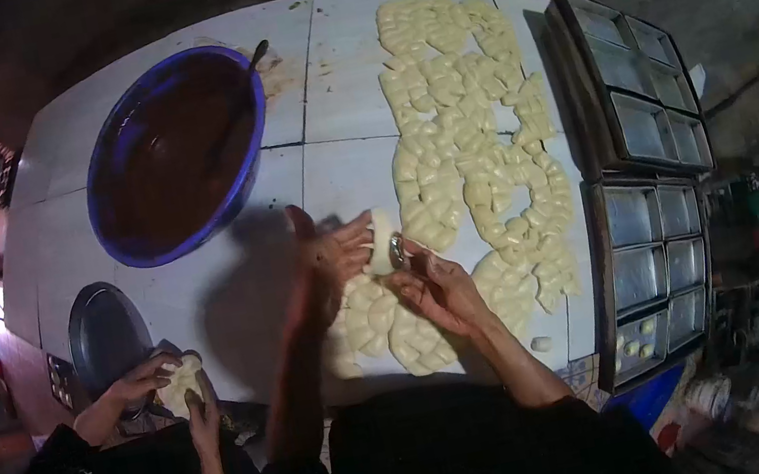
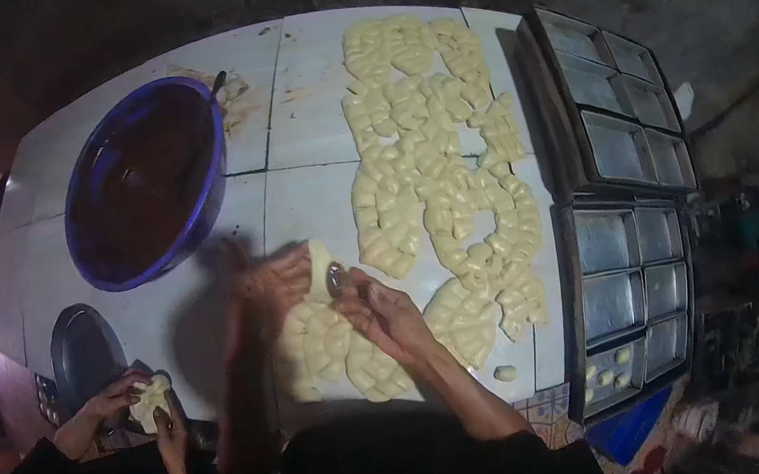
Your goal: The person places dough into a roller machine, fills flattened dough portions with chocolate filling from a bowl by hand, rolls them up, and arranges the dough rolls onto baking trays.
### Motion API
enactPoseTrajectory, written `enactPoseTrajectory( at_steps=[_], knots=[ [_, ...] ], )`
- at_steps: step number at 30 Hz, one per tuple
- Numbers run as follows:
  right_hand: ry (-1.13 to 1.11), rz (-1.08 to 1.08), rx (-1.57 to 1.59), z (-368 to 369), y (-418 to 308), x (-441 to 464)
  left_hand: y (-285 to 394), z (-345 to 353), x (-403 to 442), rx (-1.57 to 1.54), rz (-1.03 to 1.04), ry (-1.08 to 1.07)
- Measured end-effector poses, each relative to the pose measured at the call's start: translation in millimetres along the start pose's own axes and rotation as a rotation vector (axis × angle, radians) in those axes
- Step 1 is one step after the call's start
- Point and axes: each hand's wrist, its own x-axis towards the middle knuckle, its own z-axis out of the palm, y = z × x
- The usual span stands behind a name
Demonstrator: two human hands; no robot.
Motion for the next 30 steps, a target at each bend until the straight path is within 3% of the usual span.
enactPoseTrajectory(
  at_steps=[1,2,5,6,7,9,11,16,19,20,23,24,27,28,30],
  knots=[
    [-0.014,0.022,0.036,-16,7,0,-13,32,-18,-0.171,-0.147,-0.105],
    [-0.032,0.040,0.074,-24,11,-2,-25,53,-30,-0.291,-0.149,-0.075],
    [0.433,-0.141,-0.343,17,-15,-43,-53,83,-51,-0.192,-0.067,0.108],
    [0.302,-0.493,-0.810,3,-12,-46,-64,87,-54,-0.220,-0.071,0.052],
    [0.243,-0.635,-0.930,-7,-4,-58,-75,90,-57,-0.249,-0.082,-0.002],
    [0.158,-0.831,-1.420,-22,-4,-80,-89,97,-72,-0.190,-0.115,-0.040],
    [0.099,-0.839,-1.523,-36,-12,-97,-84,108,-88,-0.009,-0.127,-0.013],
    [0.163,-0.829,-1.242,-42,-34,-131,-107,119,-93,0.455,0.055,-0.245],
    [0.352,-0.754,-0.804,-54,-26,-148,-128,124,-89,0.501,0.182,-0.376],
    [0.499,-0.676,-0.471,-60,-23,-160,-123,138,-100,0.342,0.055,-0.346],
    [0.665,-0.904,-0.735,-68,-11,-180,-128,155,-110,0.106,-0.075,-0.196],
    [0.638,-0.884,-0.936,-64,-6,-193,-135,154,-110,0.202,0.010,-0.202],
    [0.698,-0.906,-1.099,-31,8,-201,-149,149,-111,0.363,0.002,-0.334],
    [0.722,-0.900,-1.227,-31,7,-202,-149,155,-117,0.361,0.097,-0.381],
    [0.642,-0.823,-1.222,-37,3,-206,-154,150,-114,0.285,0.040,-0.459]
  ],
)
